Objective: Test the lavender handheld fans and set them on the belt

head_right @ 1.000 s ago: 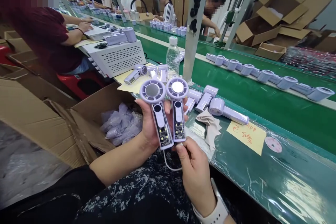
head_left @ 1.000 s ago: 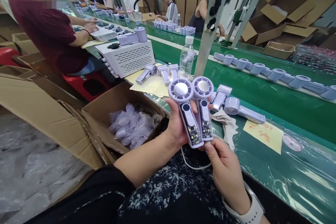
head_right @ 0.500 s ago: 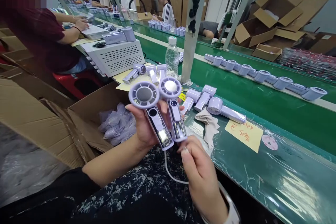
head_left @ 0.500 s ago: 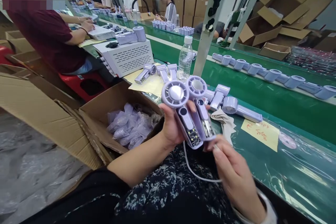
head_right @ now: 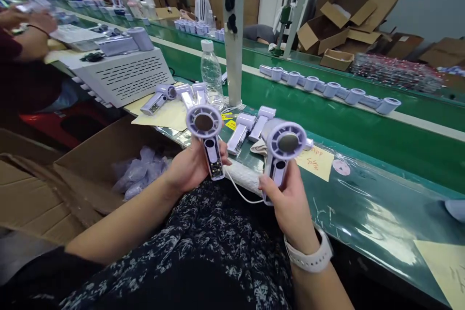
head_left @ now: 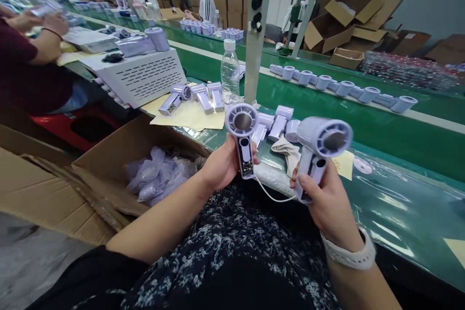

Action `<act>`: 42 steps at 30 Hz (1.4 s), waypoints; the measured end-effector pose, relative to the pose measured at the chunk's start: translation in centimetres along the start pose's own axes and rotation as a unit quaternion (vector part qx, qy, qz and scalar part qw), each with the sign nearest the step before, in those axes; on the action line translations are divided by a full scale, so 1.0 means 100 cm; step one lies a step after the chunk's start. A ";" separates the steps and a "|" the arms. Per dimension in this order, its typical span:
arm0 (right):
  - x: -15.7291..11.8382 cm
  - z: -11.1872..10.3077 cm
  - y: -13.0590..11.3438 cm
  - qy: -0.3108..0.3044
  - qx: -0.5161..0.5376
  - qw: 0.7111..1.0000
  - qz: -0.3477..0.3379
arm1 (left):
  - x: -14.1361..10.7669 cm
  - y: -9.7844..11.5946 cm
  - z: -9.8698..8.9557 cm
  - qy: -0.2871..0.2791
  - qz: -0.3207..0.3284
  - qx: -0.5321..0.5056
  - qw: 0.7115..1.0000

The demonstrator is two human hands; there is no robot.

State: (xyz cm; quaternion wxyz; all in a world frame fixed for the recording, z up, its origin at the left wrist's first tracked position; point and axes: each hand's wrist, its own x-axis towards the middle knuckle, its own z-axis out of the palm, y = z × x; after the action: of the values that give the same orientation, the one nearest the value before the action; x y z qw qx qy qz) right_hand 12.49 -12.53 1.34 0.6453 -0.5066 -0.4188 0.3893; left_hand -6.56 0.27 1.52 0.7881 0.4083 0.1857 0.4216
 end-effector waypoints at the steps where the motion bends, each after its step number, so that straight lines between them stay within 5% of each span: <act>1: 0.002 -0.001 -0.001 0.007 0.026 0.999 0.018 | 0.000 -0.003 0.002 0.001 -0.018 -0.017 1.000; 11: -0.012 0.001 -0.011 -0.079 0.129 0.988 0.028 | -0.021 -0.012 0.026 -0.133 -0.011 0.037 0.990; 21: -0.009 0.011 0.010 -0.004 0.126 0.986 0.110 | -0.020 -0.009 0.019 -0.117 -0.025 0.030 0.992; 32: -0.012 0.012 0.001 -0.037 0.132 0.989 0.060 | -0.019 -0.012 0.017 -0.107 -0.032 0.002 0.994; 39: -0.011 0.012 0.007 -0.001 0.130 0.987 0.093 | -0.013 -0.021 0.014 -0.044 -0.042 0.012 0.998; 42: -0.013 0.011 0.008 -0.020 0.131 0.987 0.092 | -0.016 -0.022 0.013 -0.075 -0.058 0.019 0.995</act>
State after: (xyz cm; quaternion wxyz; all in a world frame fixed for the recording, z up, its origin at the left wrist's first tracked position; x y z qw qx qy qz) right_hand 10.96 -13.24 0.56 0.6591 -0.4462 -0.3285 0.5086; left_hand -5.49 -2.33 0.51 0.8153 0.4418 0.1576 0.3395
